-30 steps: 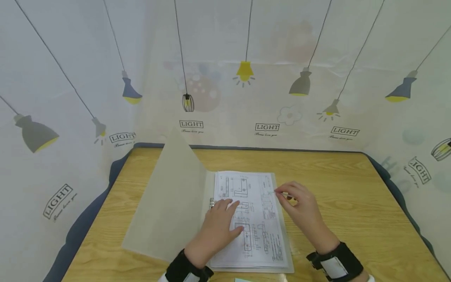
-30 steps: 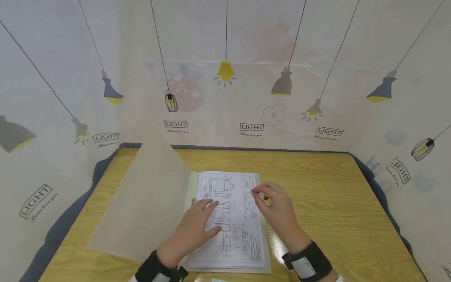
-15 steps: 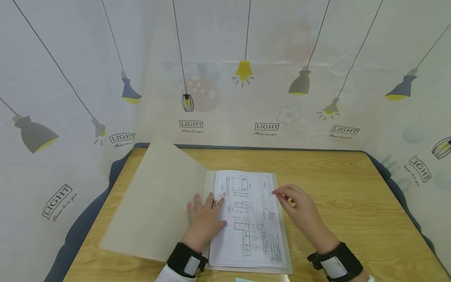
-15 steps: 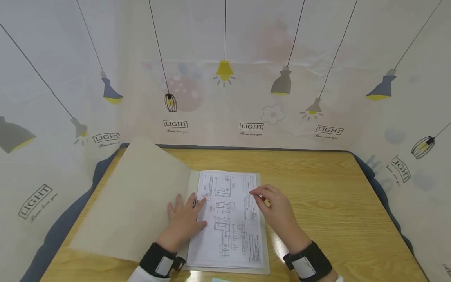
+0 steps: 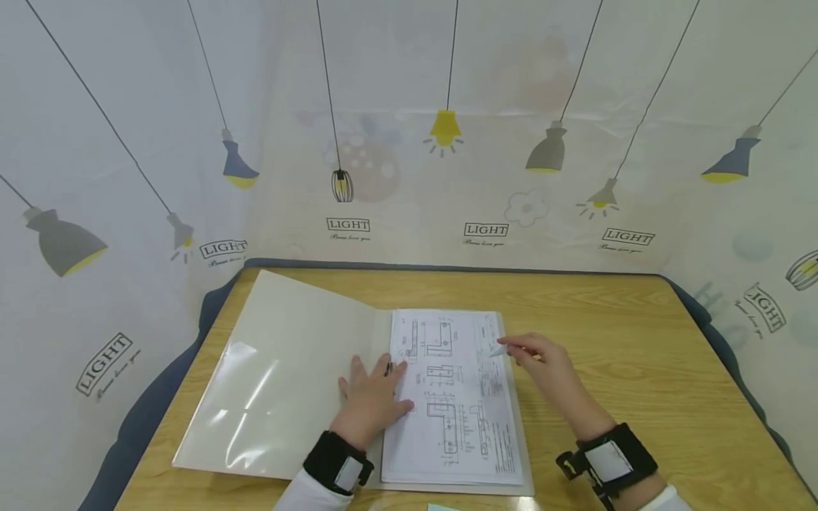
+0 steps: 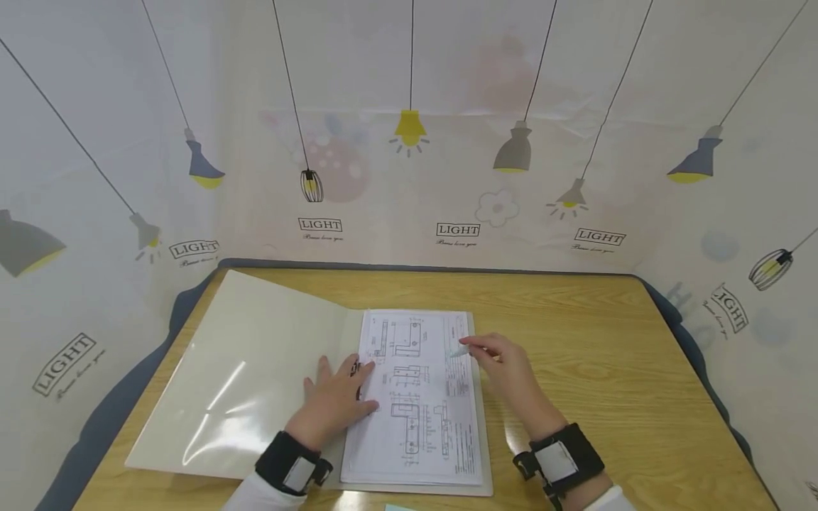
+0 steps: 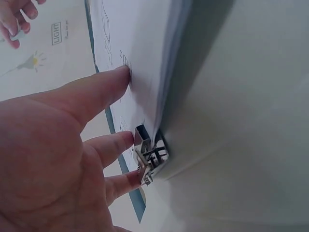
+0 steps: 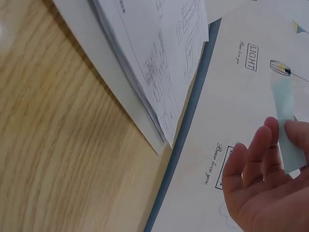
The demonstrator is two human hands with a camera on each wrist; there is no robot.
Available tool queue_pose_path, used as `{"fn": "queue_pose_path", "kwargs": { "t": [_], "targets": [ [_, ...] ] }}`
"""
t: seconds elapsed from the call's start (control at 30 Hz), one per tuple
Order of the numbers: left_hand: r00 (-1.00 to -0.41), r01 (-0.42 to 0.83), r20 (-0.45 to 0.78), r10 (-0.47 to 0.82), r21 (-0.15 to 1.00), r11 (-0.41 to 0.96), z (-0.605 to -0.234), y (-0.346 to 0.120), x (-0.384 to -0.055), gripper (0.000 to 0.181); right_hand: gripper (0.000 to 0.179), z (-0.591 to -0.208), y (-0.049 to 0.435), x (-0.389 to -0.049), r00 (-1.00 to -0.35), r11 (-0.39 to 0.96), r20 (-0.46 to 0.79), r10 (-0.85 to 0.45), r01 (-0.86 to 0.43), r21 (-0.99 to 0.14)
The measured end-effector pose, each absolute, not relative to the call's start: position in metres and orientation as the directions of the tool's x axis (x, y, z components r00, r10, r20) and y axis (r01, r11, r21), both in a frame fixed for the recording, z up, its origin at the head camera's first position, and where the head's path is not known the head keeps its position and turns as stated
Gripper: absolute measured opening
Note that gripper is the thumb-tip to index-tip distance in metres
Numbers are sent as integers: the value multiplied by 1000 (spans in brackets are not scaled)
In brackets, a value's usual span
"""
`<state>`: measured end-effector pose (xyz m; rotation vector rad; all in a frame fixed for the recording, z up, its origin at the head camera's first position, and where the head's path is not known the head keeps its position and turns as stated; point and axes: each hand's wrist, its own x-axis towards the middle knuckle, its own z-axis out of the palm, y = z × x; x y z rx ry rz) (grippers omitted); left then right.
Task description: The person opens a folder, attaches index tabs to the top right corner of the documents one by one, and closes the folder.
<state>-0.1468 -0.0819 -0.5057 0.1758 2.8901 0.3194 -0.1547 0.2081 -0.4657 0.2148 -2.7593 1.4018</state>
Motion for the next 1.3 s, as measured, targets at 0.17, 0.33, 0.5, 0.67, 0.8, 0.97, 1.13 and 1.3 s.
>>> {"fn": "queue_pose_path", "kwargs": {
  "t": [0.17,0.33,0.5,0.67,0.8,0.97,1.13,1.3],
  "targets": [
    [-965,95,-218,144,219,971,-506,-81,-147,73,27,-467,208,-165,-998,486,-20,-66,-15,-874],
    [-964,93,-224,142,217,972,-505,-81,-146,74,28,-469,209,-177,-999,442,-34,8,34,-896],
    [-963,96,-229,143,208,973,-506,-79,-146,75,38,-472,213,-193,-994,447,-95,56,110,-888],
    [-963,94,-227,142,209,973,-508,-78,-146,75,43,-477,214,-212,-981,455,-164,109,195,-869],
    [-964,90,-224,139,216,972,-507,-78,-146,75,42,-479,212,-225,-979,452,-153,131,197,-870],
    [-963,98,-226,146,211,972,-506,-77,-147,75,29,-477,209,-234,-977,532,-145,156,206,-821],
    [-963,103,-224,147,198,975,-507,-78,-148,76,25,-478,206,-241,-987,615,-110,119,161,-772],
    [-963,95,-229,143,209,973,-505,-78,-147,76,27,-481,205,-249,-988,680,-147,51,142,-719]
  ]
}}
